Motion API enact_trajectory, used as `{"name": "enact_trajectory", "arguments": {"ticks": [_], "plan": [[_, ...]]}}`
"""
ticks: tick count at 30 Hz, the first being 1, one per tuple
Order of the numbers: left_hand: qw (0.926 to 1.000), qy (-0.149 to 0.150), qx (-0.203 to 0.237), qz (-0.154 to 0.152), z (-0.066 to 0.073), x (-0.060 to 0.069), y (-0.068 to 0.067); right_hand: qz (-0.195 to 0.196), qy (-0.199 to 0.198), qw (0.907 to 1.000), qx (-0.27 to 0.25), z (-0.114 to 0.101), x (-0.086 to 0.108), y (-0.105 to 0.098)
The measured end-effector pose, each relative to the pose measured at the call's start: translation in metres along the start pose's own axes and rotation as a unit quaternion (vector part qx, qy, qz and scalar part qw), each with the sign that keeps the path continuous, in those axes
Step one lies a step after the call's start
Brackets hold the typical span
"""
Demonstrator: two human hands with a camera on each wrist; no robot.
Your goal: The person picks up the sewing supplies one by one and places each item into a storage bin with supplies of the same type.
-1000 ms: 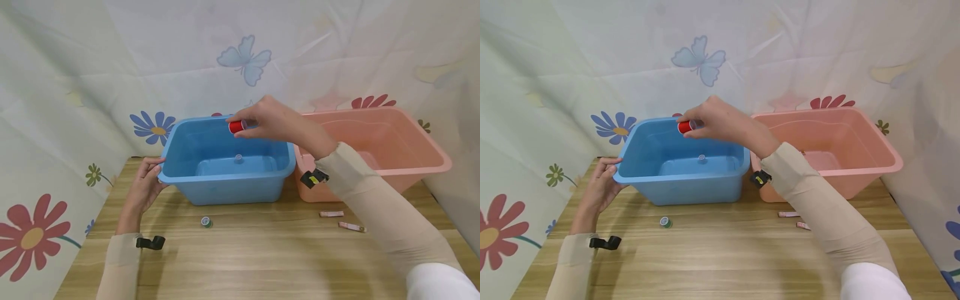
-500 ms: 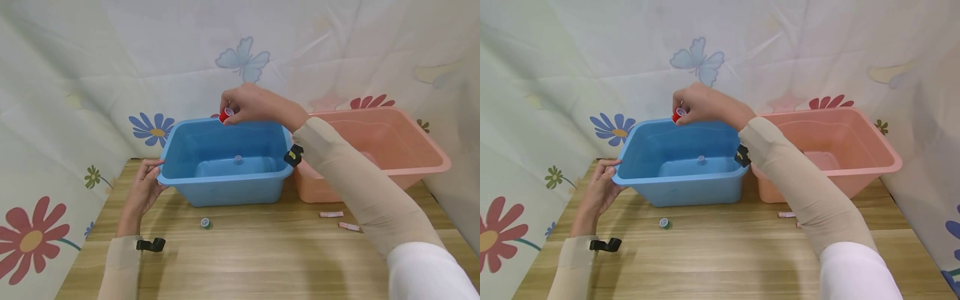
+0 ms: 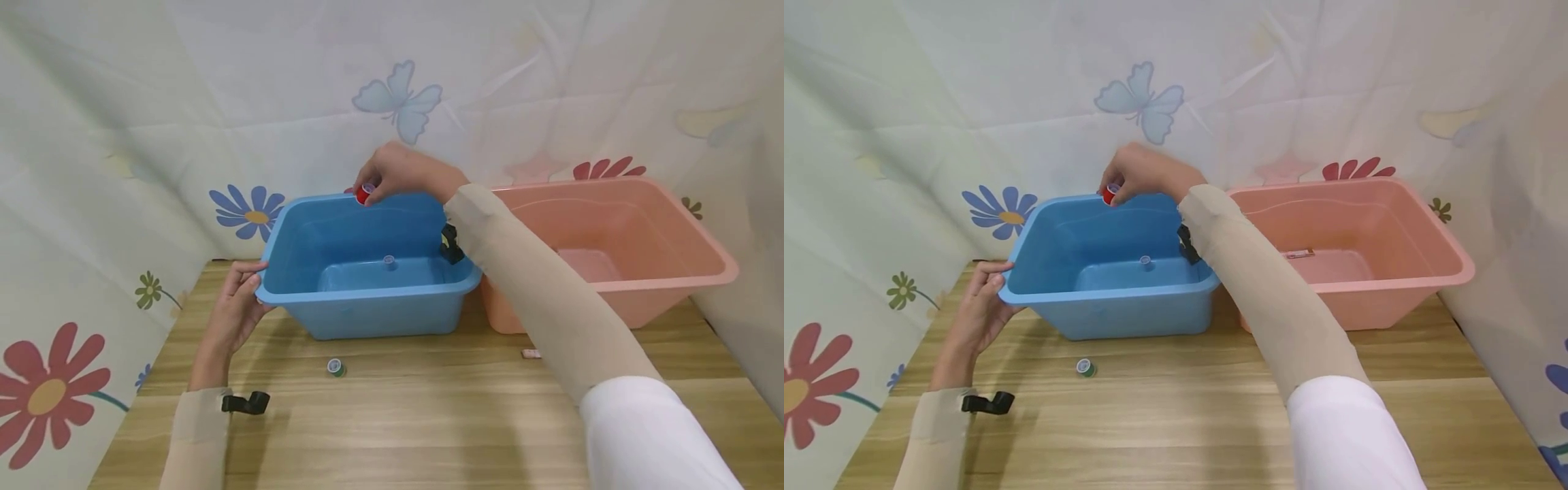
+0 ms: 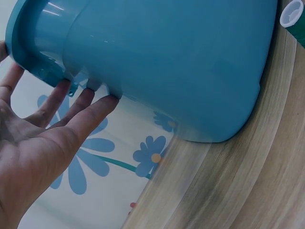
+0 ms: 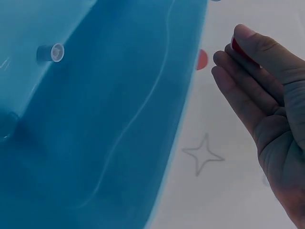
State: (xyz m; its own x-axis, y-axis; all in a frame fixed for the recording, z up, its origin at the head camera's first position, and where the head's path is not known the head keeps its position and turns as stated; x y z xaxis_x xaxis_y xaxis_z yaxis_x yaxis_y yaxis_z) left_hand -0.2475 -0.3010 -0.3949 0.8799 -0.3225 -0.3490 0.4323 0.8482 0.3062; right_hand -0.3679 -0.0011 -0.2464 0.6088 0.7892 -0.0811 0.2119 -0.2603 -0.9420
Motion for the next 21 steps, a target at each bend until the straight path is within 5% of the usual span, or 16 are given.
{"name": "enact_trajectory", "arguments": {"ticks": [11,21], "plan": [[0.9998,-0.010,-0.007,-0.013,0.000,0.001,0.002,-0.099,0.059,0.9928,0.032,0.022,-0.008,0.038],[0.9992,-0.014,-0.028,0.025,0.000,0.006,0.002,-0.158,0.101,0.9813,0.044,0.035,0.002,0.067]]}}
Point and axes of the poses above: each hand's wrist, its own x-axis away from the middle knuckle, its own y-axis out of the palm, z = x × y, the point moved 5 cm from there along -x, towards the middle knuckle, and after that the axes turned 5 degrees about x, right-handed, at the moved point
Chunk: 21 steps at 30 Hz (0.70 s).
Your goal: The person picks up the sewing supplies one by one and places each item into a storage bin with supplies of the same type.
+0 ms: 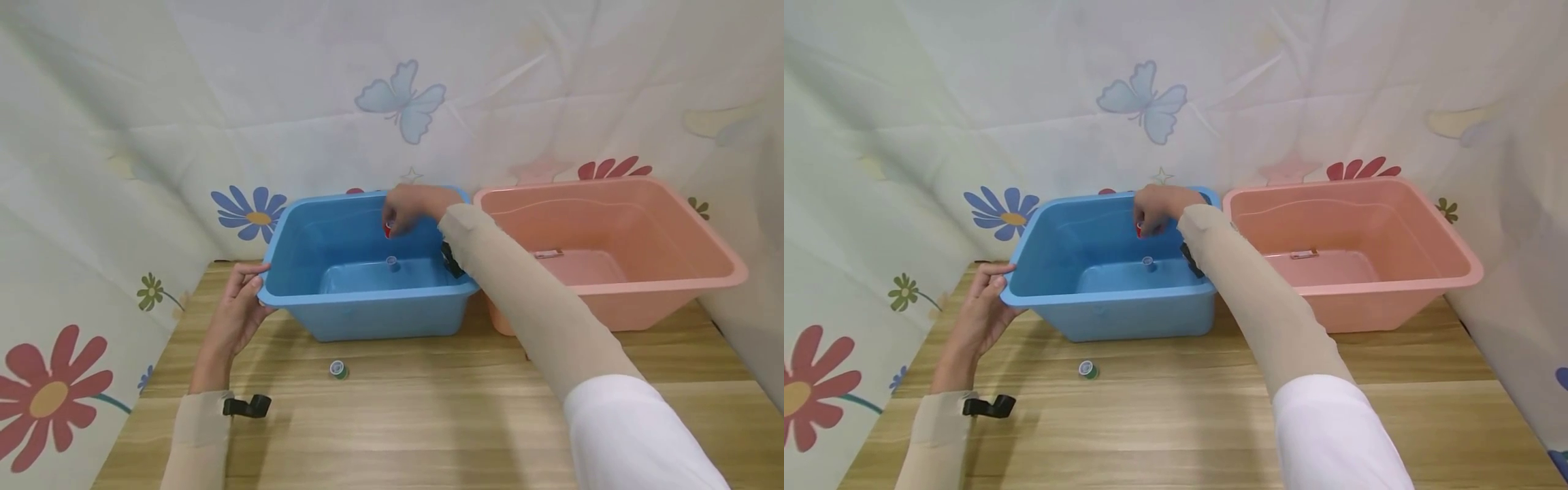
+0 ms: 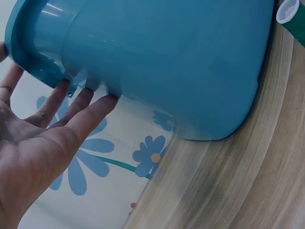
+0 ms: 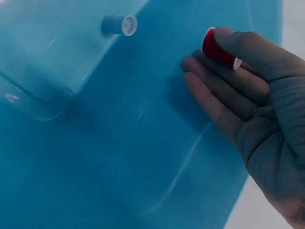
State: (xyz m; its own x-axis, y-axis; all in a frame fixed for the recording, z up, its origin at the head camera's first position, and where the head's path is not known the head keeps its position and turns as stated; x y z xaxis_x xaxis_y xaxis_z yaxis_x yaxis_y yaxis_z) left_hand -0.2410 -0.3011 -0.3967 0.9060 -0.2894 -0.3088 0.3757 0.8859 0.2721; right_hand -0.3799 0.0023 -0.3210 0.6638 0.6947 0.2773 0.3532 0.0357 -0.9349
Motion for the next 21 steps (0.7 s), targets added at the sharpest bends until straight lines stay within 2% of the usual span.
{"name": "enact_trajectory", "arguments": {"ticks": [5,10,17,21], "plan": [[1.0000,0.000,0.005,-0.002,0.000,0.001,0.001,-0.019,0.007,0.9998,0.004,-0.001,-0.001,0.011],[0.9999,-0.002,0.009,-0.008,-0.001,0.000,0.002,-0.033,0.046,0.9984,0.003,0.003,0.000,0.022],[1.0000,-0.001,-0.001,0.010,-0.002,0.002,0.000,-0.025,0.058,0.9978,0.019,0.003,0.001,0.026],[1.0000,0.003,0.001,0.006,-0.002,0.002,0.000,-0.030,0.069,0.9971,0.012,0.005,-0.001,0.028]]}}
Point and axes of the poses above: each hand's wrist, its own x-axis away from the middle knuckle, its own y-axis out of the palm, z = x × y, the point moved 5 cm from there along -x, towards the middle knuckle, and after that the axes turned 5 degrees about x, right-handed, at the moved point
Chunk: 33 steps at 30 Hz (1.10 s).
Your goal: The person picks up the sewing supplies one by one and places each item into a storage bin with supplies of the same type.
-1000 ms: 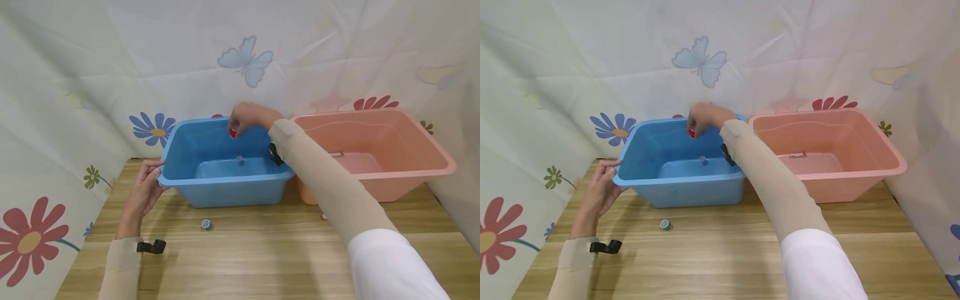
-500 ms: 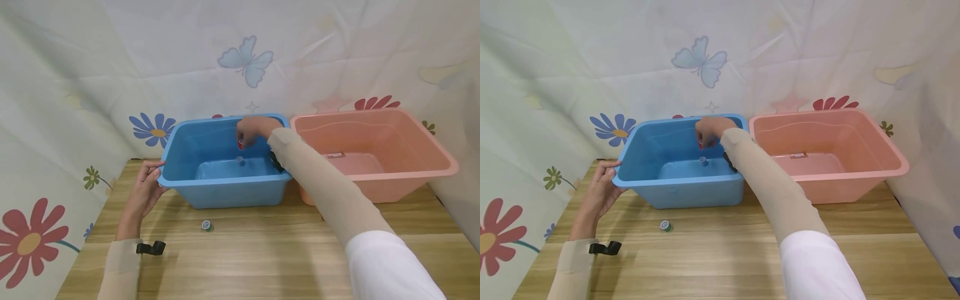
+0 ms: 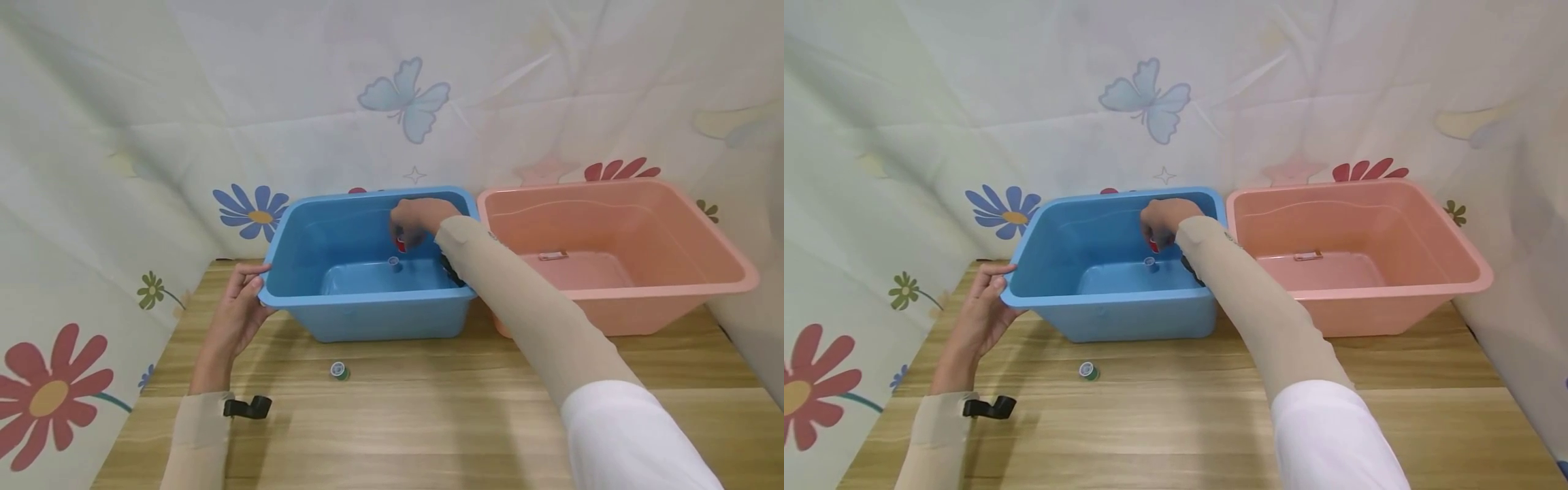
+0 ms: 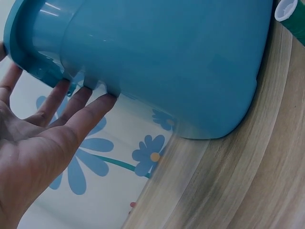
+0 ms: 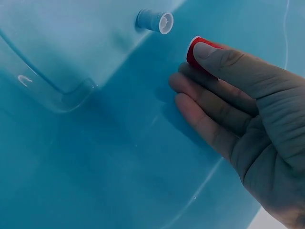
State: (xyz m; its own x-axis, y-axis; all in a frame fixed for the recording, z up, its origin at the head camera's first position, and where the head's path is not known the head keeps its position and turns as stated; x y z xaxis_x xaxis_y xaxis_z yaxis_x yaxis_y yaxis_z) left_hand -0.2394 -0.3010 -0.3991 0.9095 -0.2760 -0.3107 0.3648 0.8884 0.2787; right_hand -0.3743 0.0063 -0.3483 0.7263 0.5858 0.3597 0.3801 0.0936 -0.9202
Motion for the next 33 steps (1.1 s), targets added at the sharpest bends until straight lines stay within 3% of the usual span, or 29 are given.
{"name": "enact_trajectory", "arguments": {"ticks": [11,23,26,33], "plan": [[0.9998,0.007,0.008,-0.016,0.001,-0.001,0.002,-0.031,0.053,0.9981,0.008,0.009,0.001,0.003],[0.9999,0.006,0.001,-0.013,0.000,-0.002,0.001,-0.036,0.059,0.9976,-0.006,0.009,0.007,0.003],[1.0000,0.004,-0.002,-0.008,0.000,-0.002,0.001,-0.039,0.056,0.9976,-0.008,0.008,0.007,-0.001],[1.0000,-0.003,-0.002,0.003,-0.001,0.000,-0.001,-0.018,-0.002,0.9997,0.019,-0.003,0.008,-0.027]]}}
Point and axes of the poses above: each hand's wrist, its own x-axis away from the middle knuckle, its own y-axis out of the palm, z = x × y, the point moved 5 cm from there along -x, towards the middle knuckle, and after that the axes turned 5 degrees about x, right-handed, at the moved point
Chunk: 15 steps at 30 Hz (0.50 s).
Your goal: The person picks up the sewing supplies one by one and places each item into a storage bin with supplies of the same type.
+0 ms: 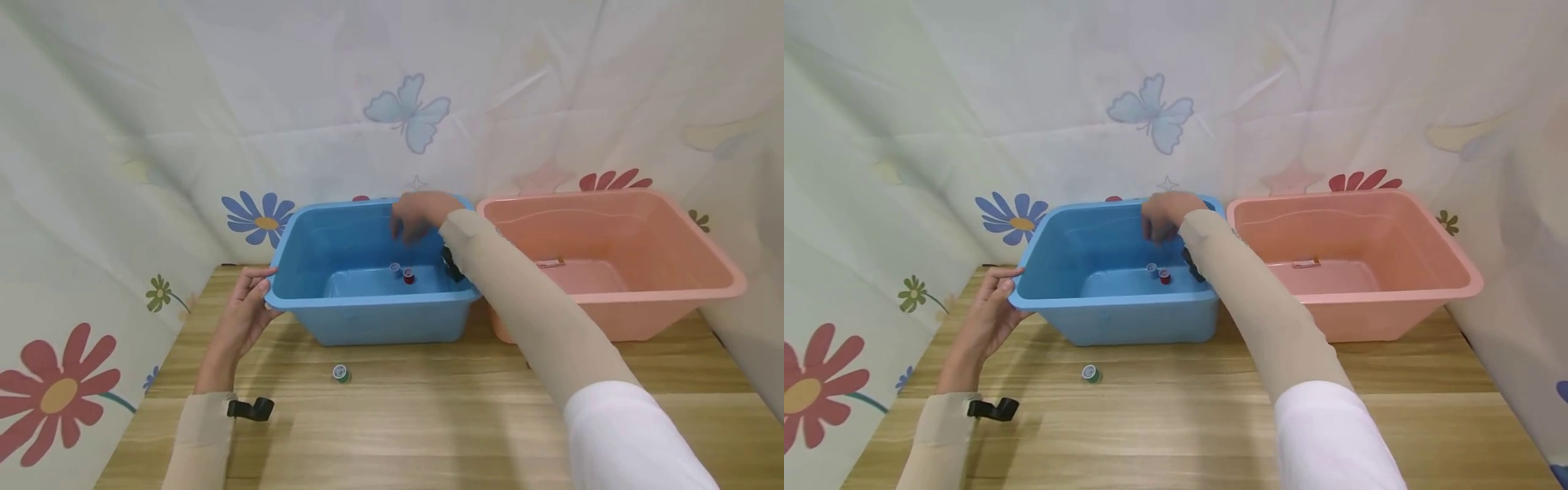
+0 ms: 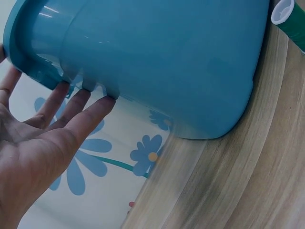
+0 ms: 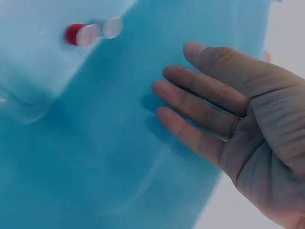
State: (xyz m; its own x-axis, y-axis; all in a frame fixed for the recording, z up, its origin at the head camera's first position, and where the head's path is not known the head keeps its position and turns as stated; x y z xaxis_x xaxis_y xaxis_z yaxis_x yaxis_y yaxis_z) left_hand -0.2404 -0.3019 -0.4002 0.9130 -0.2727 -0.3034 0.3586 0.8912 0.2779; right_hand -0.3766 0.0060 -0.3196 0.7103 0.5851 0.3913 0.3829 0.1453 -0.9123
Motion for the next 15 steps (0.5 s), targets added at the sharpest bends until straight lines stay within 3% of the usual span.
{"name": "enact_trajectory", "arguments": {"ticks": [8,15], "plan": [[1.0000,-0.002,-0.003,0.008,-0.001,0.002,0.000,0.088,-0.106,0.9905,0.003,-0.028,0.031,-0.044],[0.9998,-0.007,-0.012,0.016,0.001,0.001,0.001,0.142,-0.168,0.9753,0.012,-0.049,0.068,-0.056]]}}
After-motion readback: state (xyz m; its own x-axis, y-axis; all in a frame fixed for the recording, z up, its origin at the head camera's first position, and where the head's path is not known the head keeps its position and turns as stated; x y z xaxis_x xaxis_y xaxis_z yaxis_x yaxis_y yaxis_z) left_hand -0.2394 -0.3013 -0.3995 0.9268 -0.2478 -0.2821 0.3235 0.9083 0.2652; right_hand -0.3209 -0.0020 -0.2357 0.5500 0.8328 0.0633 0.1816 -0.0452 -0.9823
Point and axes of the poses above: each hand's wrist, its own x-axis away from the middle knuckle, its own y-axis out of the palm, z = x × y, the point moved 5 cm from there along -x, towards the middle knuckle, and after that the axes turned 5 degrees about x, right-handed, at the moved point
